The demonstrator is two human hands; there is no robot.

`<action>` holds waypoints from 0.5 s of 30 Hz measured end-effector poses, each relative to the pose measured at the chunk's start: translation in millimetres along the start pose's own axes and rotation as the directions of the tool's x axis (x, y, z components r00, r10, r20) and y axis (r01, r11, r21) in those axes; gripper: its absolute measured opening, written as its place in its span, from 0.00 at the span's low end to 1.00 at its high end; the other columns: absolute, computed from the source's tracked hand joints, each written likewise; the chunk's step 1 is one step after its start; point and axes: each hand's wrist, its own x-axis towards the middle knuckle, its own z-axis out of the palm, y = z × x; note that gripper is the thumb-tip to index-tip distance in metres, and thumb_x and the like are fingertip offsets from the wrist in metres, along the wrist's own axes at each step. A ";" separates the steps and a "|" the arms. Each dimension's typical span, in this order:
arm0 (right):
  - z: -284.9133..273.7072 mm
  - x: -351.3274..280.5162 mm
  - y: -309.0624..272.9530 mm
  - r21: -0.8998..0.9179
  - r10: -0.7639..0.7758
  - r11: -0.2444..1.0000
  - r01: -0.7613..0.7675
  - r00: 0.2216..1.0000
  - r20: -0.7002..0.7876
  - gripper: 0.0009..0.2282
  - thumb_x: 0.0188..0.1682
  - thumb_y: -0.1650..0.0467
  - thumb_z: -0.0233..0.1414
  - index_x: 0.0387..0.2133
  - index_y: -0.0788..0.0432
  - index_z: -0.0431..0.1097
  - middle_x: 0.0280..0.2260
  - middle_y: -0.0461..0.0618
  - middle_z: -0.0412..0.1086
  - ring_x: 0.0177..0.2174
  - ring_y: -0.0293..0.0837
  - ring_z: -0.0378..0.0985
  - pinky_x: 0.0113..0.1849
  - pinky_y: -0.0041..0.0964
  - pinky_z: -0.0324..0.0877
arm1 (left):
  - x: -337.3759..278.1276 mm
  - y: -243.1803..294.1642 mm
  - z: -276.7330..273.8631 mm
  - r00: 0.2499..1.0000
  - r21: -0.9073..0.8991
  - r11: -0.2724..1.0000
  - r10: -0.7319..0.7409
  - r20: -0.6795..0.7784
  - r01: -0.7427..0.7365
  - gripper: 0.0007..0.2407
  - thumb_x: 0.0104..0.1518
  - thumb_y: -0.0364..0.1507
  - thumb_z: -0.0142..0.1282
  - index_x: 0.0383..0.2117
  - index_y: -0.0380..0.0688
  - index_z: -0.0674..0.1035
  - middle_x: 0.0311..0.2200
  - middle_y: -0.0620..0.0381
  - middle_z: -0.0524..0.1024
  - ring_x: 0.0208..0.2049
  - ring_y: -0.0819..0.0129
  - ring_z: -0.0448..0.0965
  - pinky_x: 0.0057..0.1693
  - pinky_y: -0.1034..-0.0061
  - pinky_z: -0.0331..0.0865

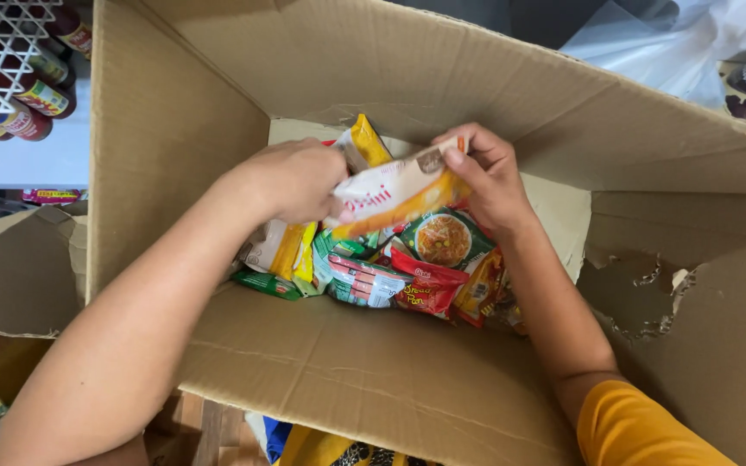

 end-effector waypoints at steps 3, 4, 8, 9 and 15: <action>1.6 -1.4 -8.4 -0.169 0.064 0.984 -0.061 0.998 0.009 0.07 0.56 0.72 0.57 0.43 0.63 0.77 0.36 0.47 0.77 0.38 0.37 0.79 0.42 0.31 0.75 | -15.0 16.8 -15.8 0.989 -0.091 0.990 -0.099 0.109 0.109 0.14 0.54 0.42 0.64 0.39 0.48 0.85 0.30 0.44 0.87 0.38 0.57 0.88 0.49 0.61 0.75; 2.6 -1.4 -11.2 -0.168 0.067 0.984 -0.065 0.998 0.006 0.07 0.56 0.72 0.57 0.43 0.63 0.77 0.36 0.47 0.77 0.38 0.37 0.79 0.42 0.31 0.75 | -13.1 13.9 -13.8 0.989 -0.092 0.990 -0.098 0.113 0.108 0.14 0.54 0.42 0.64 0.39 0.48 0.85 0.30 0.44 0.87 0.38 0.57 0.88 0.49 0.61 0.75; 14.4 -0.9 -35.7 -0.307 0.093 0.949 -0.066 0.993 0.075 0.08 0.51 0.75 0.60 0.43 0.63 0.78 0.37 0.49 0.78 0.39 0.37 0.81 0.43 0.31 0.77 | -5.4 4.4 -5.4 0.995 0.063 0.997 -0.047 -0.086 0.052 0.14 0.51 0.42 0.67 0.38 0.50 0.86 0.36 0.44 0.82 0.43 0.50 0.81 0.50 0.57 0.74; 20.1 1.8 -45.4 -0.332 0.086 0.942 -0.045 0.990 0.111 0.10 0.48 0.76 0.61 0.43 0.63 0.78 0.39 0.48 0.77 0.40 0.36 0.80 0.44 0.30 0.77 | -4.1 1.4 -5.0 0.991 0.073 0.995 -0.055 -0.126 0.065 0.14 0.51 0.41 0.67 0.38 0.50 0.86 0.36 0.44 0.82 0.43 0.49 0.81 0.50 0.56 0.73; 3.8 -0.6 -52.5 -0.590 0.178 0.787 -0.178 0.982 -0.058 0.05 0.46 0.76 0.64 0.34 0.63 0.80 0.34 0.50 0.79 0.35 0.35 0.82 0.39 0.29 0.77 | -5.7 -0.1 -9.5 0.980 0.010 0.996 -0.088 -0.177 0.091 0.15 0.51 0.43 0.67 0.38 0.50 0.87 0.35 0.45 0.82 0.43 0.50 0.81 0.50 0.56 0.73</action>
